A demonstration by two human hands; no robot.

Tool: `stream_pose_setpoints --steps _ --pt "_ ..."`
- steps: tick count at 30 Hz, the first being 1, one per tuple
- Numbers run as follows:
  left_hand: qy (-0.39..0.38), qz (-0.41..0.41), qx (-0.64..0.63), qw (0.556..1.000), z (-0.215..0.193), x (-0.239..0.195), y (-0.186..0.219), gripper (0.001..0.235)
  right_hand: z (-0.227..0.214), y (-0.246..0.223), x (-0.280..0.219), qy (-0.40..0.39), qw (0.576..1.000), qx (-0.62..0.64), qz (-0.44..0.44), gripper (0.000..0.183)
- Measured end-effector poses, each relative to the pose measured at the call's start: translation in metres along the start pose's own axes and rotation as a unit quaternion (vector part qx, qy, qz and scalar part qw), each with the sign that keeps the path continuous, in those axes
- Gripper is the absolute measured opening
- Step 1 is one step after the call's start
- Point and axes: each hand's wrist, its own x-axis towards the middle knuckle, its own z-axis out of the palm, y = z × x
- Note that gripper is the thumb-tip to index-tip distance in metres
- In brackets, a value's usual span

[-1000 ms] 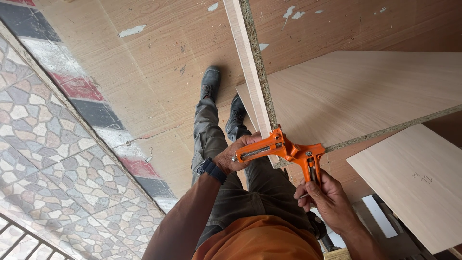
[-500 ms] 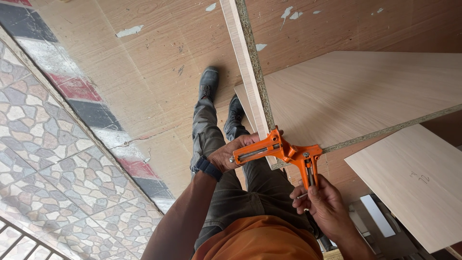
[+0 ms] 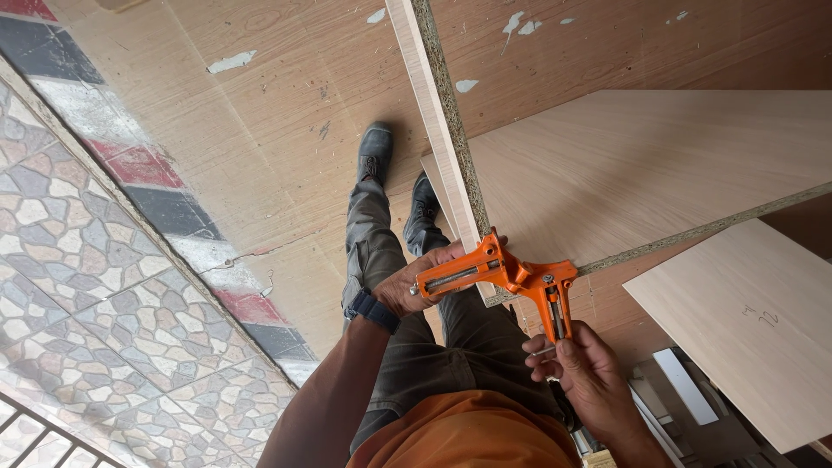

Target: Adjusting corner clamps on wooden panels and using a rubber mallet to align them during furniture assembly.

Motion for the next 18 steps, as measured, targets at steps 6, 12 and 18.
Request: stream_pose_setpoints --steps 6,12,18 --pt "0.029 0.078 0.291 0.953 -0.006 -0.003 -0.004 0.054 -0.002 -0.015 0.002 -0.015 0.997 -0.078 0.006 0.035" --pt "0.084 0.007 0.165 0.983 0.042 -0.006 0.015 0.063 0.001 -0.031 0.005 -0.012 0.989 -0.148 0.017 0.034" --pt "0.249 0.069 0.304 0.917 0.109 0.004 0.038 0.085 -0.002 -0.027 0.008 0.013 0.99 -0.139 -0.013 0.031"
